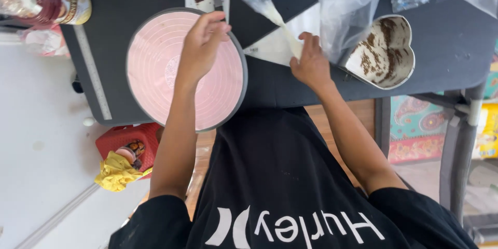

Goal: The person is removing several small chocolate cake layers from their metal baking tins and placing them onto a work surface.

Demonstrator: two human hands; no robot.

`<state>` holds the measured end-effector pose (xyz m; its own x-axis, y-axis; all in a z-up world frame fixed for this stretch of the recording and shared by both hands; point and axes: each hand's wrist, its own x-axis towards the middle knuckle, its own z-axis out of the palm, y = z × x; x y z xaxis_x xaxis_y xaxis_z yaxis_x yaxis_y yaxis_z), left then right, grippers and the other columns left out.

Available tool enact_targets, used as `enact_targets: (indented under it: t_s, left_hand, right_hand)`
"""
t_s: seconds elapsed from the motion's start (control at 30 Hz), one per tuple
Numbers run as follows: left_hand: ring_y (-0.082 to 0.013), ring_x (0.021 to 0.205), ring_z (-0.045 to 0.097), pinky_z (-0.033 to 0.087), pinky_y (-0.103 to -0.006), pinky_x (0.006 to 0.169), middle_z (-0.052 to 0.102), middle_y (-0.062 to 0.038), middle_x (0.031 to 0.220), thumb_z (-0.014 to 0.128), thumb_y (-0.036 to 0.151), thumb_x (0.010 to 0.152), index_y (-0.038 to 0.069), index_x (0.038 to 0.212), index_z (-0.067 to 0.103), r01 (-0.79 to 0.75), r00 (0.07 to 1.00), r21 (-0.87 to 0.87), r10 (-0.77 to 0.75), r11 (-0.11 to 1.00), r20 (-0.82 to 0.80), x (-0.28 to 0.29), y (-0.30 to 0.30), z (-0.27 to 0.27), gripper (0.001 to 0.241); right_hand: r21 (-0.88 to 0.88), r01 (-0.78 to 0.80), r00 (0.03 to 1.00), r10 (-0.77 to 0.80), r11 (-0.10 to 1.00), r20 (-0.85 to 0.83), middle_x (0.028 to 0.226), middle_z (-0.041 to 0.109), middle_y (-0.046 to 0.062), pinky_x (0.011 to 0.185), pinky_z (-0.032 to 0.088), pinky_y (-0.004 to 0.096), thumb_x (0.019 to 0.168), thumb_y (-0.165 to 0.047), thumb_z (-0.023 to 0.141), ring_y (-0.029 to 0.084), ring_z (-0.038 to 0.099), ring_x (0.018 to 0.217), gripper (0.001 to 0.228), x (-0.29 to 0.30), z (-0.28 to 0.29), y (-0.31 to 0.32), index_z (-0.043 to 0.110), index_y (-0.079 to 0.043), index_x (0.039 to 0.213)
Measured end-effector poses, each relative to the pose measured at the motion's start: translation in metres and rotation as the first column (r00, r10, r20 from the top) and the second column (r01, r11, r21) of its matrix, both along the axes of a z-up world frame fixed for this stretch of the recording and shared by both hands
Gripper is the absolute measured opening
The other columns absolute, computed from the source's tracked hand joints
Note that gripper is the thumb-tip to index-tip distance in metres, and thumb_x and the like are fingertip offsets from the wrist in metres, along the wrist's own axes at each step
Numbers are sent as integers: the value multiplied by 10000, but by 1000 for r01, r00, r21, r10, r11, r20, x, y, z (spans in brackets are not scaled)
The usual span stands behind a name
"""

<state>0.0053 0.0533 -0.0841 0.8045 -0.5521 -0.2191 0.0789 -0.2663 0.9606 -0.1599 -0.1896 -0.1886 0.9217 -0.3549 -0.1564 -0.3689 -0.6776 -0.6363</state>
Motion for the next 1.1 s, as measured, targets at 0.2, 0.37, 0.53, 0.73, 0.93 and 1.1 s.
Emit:
enact_targets:
  t_s: [0.2, 0.37, 0.53, 0.73, 0.93, 1.1]
  left_hand:
    - [-165, 1002, 689, 572, -295, 930, 711, -105, 1107, 590, 172, 1102, -24, 1329, 597, -71, 994, -221, 51, 973, -92, -38, -5, -17, 300]
    - [-164, 1003, 696, 568, -299, 934, 710, -105, 1105, 594, 196, 1085, -24, 1326, 590, -45, 991, -264, 9, 964, -136, -76, -14, -18, 326]
    - [-158, 996, 697, 554, -285, 923, 709, -105, 1111, 597, 185, 1082, -13, 1321, 596, 10, 998, -213, -24, 977, -61, -99, 1, 12, 311]
    - [-158, 962, 706, 571, -295, 916, 709, -99, 1065, 592, 182, 1104, -11, 1304, 614, -87, 996, -315, 93, 945, 6, -113, 59, 37, 279]
    - [-151, 987, 677, 577, -301, 937, 684, -78, 1064, 595, 133, 1108, -13, 1309, 605, -187, 982, -408, 172, 894, -73, -148, 120, 19, 249]
    - [-136, 975, 672, 556, -275, 923, 688, -67, 1080, 591, 132, 1099, 2, 1298, 607, -132, 987, -349, 91, 928, -130, -180, 138, 11, 238]
  right_hand:
    - [-131, 45, 993, -30, 990, 116, 1257, 567, 202, 882, 508, 504, 858, -288, 831, 417, 593, 1138, 642, -22, -36, 22, 508, -97, 1379]
    - [-175, -40, 951, 91, 984, 296, 1291, 617, 200, 987, 462, 522, 824, -281, 849, 415, 571, 1171, 726, -41, -17, 34, 522, -79, 1440]
    - [616, 435, 716, -668, 656, 205, 1134, 642, 136, 962, 549, 421, 1089, -408, 693, 271, 658, 1008, 439, -94, -117, 31, 600, -35, 1302]
    - [835, 366, 54, -886, -411, -460, 1008, 442, 144, 734, 629, 522, 789, -550, 752, 347, 623, 858, 843, -112, -81, -54, 249, -118, 1308]
    - [947, 155, 307, -897, -282, -317, 1130, 660, 194, 863, 646, 537, 858, -198, 666, 351, 700, 991, 389, -140, -168, -129, 611, 22, 1175]
    - [960, 149, 247, -931, -237, -269, 1009, 661, 191, 770, 652, 490, 804, -187, 655, 361, 680, 906, 386, -175, -113, -86, 619, 28, 1122]
